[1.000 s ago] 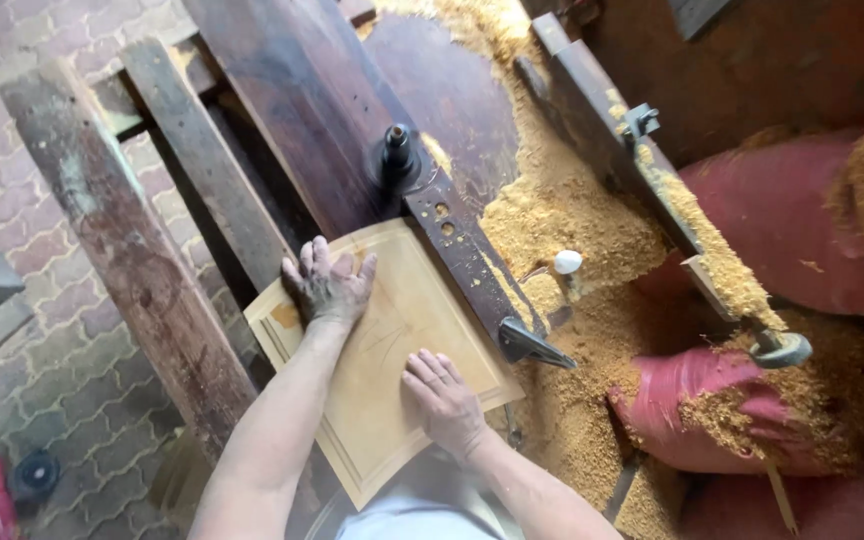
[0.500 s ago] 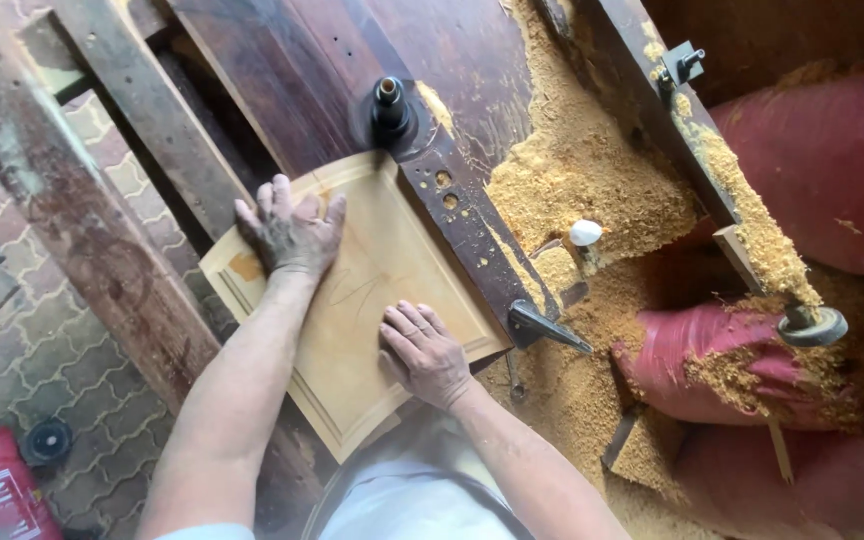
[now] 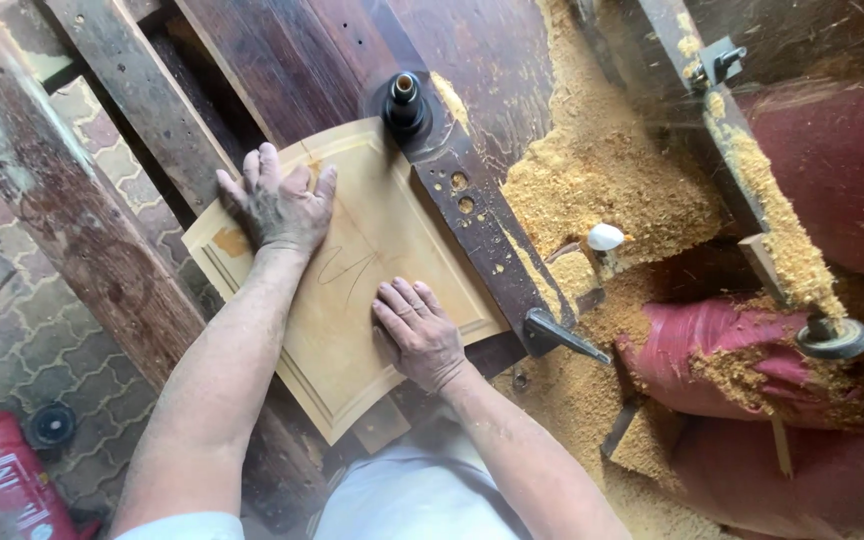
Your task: The recorder applies wood glue to the edges of a panel and then uses a shaper machine to route the edges.
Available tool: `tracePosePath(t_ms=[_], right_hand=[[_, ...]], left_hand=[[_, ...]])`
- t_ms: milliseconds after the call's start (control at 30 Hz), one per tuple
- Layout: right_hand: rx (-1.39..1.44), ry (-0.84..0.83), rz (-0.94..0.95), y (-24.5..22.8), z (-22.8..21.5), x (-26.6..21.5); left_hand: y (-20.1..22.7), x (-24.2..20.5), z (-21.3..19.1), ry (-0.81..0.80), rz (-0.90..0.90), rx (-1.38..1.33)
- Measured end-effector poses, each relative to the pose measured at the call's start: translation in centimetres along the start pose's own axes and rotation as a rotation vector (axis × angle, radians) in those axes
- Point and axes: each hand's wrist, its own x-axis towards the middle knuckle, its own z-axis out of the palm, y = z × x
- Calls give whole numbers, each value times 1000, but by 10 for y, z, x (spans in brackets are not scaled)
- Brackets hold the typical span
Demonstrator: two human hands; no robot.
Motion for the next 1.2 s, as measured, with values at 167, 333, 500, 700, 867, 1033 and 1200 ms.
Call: tracePosePath(t_ms=[167, 333, 500, 700, 867, 1033, 1200], right_hand=[[-6, 17, -2, 3, 6, 8], [-10, 27, -1, 3, 9, 11], [-5, 42, -4, 7, 13, 22], [-39, -19, -57, 5, 17, 23], [-69, -69, -133, 5, 19, 31], [24, -72, -263, 5, 12, 42], [30, -156, -311, 8, 11, 51]], left_hand=[[-2, 8, -5, 19, -20, -21], [0, -50, -32, 130, -21, -9], [23, -230, -77, -174, -875, -681], [19, -281, -35, -133, -837, -568], [22, -250, -65, -259, -960, -591], [25, -229, -78, -262, -1138, -890], [13, -220, -75, -347, -1151, -919]])
